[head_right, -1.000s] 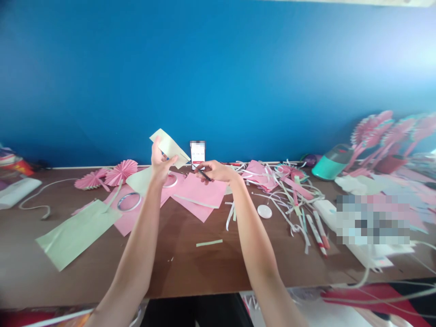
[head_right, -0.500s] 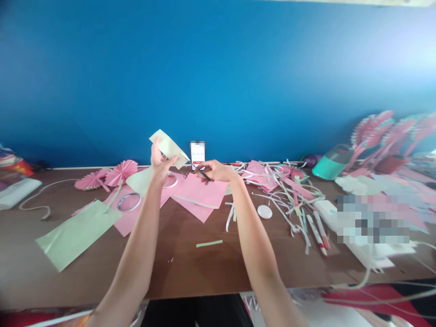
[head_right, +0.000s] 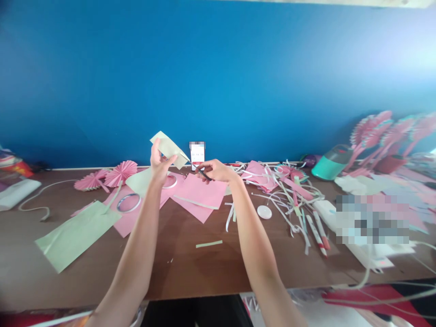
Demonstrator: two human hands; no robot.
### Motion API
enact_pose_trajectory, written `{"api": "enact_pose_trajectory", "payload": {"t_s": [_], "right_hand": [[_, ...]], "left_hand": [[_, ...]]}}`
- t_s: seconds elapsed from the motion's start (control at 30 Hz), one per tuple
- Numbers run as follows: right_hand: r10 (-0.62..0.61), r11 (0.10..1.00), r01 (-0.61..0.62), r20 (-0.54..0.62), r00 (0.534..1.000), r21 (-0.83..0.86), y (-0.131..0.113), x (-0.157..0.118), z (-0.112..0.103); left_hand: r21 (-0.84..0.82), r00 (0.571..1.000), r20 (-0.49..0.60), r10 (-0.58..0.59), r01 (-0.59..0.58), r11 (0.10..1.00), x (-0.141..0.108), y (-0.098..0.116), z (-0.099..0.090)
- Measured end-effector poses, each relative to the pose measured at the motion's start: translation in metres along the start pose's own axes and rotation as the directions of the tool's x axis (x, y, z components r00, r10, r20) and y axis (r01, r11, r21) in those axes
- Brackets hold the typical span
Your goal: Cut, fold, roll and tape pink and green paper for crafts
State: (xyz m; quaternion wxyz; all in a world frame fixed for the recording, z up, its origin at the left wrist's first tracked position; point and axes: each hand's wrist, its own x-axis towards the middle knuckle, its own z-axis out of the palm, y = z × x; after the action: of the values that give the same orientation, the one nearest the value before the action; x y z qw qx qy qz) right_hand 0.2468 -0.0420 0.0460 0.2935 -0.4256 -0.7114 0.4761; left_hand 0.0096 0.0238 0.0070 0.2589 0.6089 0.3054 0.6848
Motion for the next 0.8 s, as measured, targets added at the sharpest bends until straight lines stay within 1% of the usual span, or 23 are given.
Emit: {"api": "enact_pose_trajectory", "payload": {"t_s": [0.1,0.27,0.37,0.5,0.8], "right_hand": [[-0.001,1.000,0.001,0.014,1.000,-0.013,-0.0011,-0.0009,0.0000],[-0.008,1.000,0.008,0.080,0.997,0.006,0.0002,-0.0023,-0.0006],[-0.023,1.000,0.022,0.066,0.998,0.015,0.0017,-0.0038,-0.0017],[-0.027,1.000,0.026,0.059,0.998,0.013,0.0022,-0.0055,-0.0030],[-0.032,0.999,0.031,0.048,0.998,0.018,0.0000,-0.0071,-0.0032]], "left_hand": [[0.011,1.000,0.000,0.001,-0.001,1.000,0.0000,0.0000,-0.0004],[0.027,1.000,-0.003,-0.003,0.003,1.000,0.0005,0.0011,-0.0005],[-0.003,1.000,0.011,0.009,-0.009,1.000,0.0014,-0.0022,-0.0003],[-0.031,1.000,0.016,-0.007,0.007,1.000,0.0008,-0.0052,-0.0003],[-0.028,0.999,0.022,-0.031,0.032,0.999,-0.0003,-0.0044,-0.0005]]}}
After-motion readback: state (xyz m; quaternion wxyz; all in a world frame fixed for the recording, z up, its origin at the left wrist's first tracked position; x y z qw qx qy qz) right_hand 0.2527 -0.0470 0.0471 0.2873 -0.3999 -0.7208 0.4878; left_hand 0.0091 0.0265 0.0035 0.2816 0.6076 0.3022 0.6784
